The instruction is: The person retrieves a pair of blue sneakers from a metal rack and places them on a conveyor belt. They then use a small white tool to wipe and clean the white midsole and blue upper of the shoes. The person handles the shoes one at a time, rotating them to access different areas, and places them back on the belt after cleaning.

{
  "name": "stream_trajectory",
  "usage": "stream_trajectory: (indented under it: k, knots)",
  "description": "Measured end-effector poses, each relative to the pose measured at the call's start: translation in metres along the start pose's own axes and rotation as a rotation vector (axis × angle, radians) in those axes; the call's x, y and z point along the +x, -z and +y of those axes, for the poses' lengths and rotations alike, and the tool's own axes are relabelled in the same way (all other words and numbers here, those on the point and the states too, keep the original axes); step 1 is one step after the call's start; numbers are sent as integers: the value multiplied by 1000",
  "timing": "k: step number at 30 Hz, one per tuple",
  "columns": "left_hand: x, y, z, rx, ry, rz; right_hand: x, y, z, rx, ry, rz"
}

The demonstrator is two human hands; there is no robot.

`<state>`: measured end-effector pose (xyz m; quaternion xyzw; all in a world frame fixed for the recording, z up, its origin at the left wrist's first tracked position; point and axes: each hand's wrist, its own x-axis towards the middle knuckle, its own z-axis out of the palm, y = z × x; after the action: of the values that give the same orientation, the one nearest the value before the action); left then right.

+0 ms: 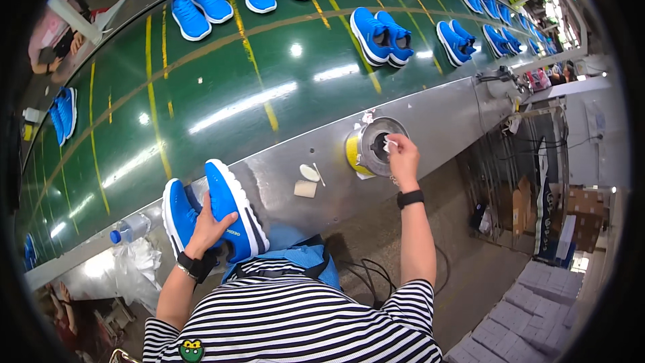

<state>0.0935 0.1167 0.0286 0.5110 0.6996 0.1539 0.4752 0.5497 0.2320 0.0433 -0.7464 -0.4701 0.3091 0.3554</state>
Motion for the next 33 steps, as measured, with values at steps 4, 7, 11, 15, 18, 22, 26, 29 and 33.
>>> stream_trajectory:
  k: [4,7,11,15,18,22,26,29,33]
  knots:
    - [-2,12,12,-88,49,-66,-6,7,13,258,-122,-33]
    - [1,7,4,-12,-22,-59,-7,14,24,442,-124,-13]
    - [4,2,-10,94,6,-53,-35,-6,-12,342,-76,-6]
    - [2,3,-6,79,37,-59,-96,-67,-63,354,74,-193]
    - [3,1,-12,74,32,-70,-140,-138,-97,440,61,-415]
    - [1,2,-3,150,70,-88,-169,-205,-102,237,377,-457]
    - [2,-2,9,240,103,-105,-160,-232,-90,53,458,-447]
    - [5,-5,9,263,85,-66,-150,-241,-94,33,499,-438]
    - [3,-5,11,283,83,-54,-165,-234,-81,18,521,-473]
